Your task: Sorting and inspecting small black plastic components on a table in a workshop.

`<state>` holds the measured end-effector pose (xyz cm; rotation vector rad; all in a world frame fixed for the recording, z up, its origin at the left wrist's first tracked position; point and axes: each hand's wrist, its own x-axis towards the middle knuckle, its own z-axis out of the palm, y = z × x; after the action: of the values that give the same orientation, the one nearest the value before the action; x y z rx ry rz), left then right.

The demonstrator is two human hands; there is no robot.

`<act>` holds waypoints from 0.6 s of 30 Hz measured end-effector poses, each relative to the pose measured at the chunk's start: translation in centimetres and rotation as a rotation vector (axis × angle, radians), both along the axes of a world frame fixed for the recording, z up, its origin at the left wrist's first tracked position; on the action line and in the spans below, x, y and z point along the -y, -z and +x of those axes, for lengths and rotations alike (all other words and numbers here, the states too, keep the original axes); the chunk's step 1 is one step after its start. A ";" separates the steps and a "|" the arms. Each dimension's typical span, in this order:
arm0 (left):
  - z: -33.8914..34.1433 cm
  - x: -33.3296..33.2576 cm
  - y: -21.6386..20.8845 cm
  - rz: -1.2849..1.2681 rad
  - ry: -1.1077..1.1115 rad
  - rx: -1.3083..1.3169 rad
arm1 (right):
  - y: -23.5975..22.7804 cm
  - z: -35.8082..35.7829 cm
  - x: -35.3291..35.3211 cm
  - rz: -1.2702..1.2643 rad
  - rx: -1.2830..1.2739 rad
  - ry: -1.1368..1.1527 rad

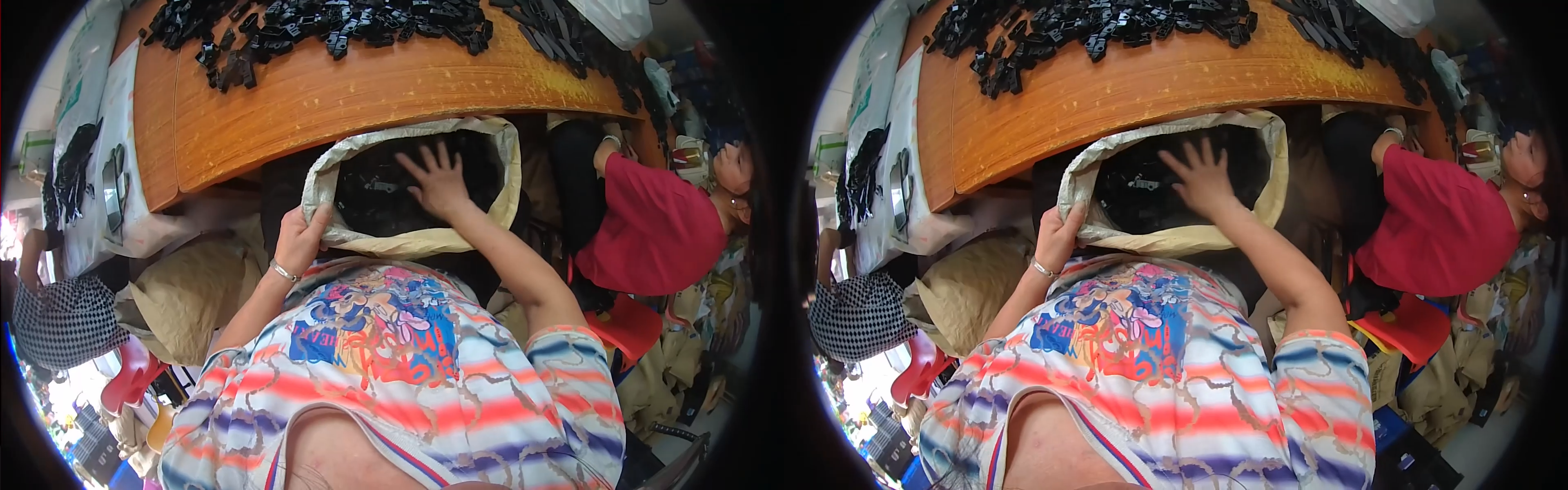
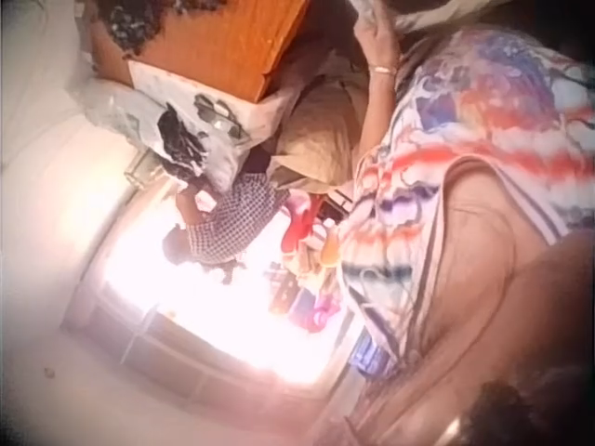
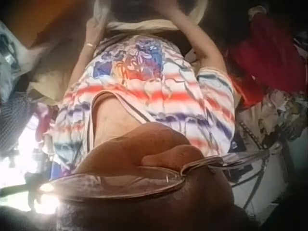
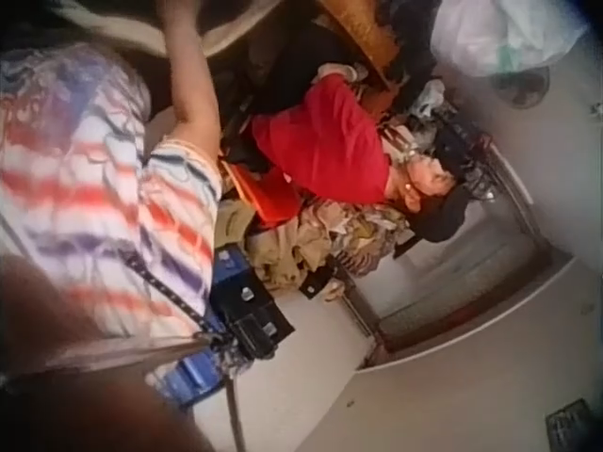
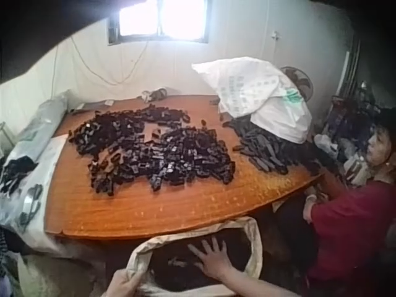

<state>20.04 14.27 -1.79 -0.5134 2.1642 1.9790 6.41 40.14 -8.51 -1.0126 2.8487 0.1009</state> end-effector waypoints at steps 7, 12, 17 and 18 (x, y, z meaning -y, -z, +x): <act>0.5 0.6 0.1 0.031 -0.014 -0.006 | 0.4 1.4 -1.5 -0.033 0.053 0.153; 0.2 -0.8 0.5 -0.026 0.037 -0.105 | 1.1 6.8 -1.6 -0.074 0.103 0.104; -1.2 0.3 0.5 0.050 0.011 -0.015 | 3.0 3.4 2.4 -0.251 0.087 0.101; -1.1 0.2 0.6 0.037 0.013 -0.035 | 3.0 4.7 2.5 -0.266 0.116 0.098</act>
<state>18.95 14.03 -2.38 -0.4619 2.1411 2.0323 11.12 37.61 -11.50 -0.8849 2.8488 -0.3431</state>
